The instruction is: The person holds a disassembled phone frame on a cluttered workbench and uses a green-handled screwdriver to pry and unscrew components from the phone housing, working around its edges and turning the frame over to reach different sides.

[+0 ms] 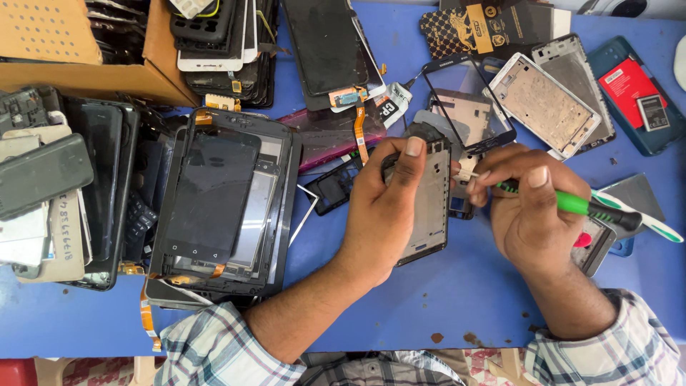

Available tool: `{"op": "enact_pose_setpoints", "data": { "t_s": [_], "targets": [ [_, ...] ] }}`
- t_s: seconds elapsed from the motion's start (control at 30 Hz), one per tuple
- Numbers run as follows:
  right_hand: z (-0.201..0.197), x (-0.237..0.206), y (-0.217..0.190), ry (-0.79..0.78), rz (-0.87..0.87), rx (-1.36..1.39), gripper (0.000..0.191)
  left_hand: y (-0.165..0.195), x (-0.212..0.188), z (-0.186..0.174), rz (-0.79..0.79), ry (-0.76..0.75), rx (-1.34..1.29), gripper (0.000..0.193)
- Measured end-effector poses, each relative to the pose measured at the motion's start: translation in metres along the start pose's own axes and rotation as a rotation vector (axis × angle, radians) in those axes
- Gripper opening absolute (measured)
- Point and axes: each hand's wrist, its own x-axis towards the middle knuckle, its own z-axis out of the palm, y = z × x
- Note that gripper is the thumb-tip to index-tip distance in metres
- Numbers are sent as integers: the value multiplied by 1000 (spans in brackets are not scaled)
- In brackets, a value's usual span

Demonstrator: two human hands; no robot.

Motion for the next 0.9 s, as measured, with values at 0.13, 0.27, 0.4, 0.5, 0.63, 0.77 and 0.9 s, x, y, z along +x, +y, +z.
{"op": "enact_pose_setpoints", "data": {
  "t_s": [0.13,0.27,0.4,0.5,0.63,0.77,0.9],
  "targets": [
    [6,3,-1,4,-20,-39,35,-1,1,0,-9,50,19,36],
    [16,5,-10,-27,-17,-231,20,0,1,-1,1,55,23,40],
    [21,8,-18,-113,-80,-257,20,3,0,-2,61,64,63,42],
    [22,11,-24,-133,-91,-375,20,6,0,-1,81,60,52,37],
    [19,16,-30,-126,-137,-501,19,10,-1,4,53,40,-18,31],
    [16,17,-33,-99,-167,-520,18,12,-1,7,84,-30,7,31],
    [12,18,-32,-120,-192,-494,18,10,-1,8,71,-52,15,32]
  ]
}}
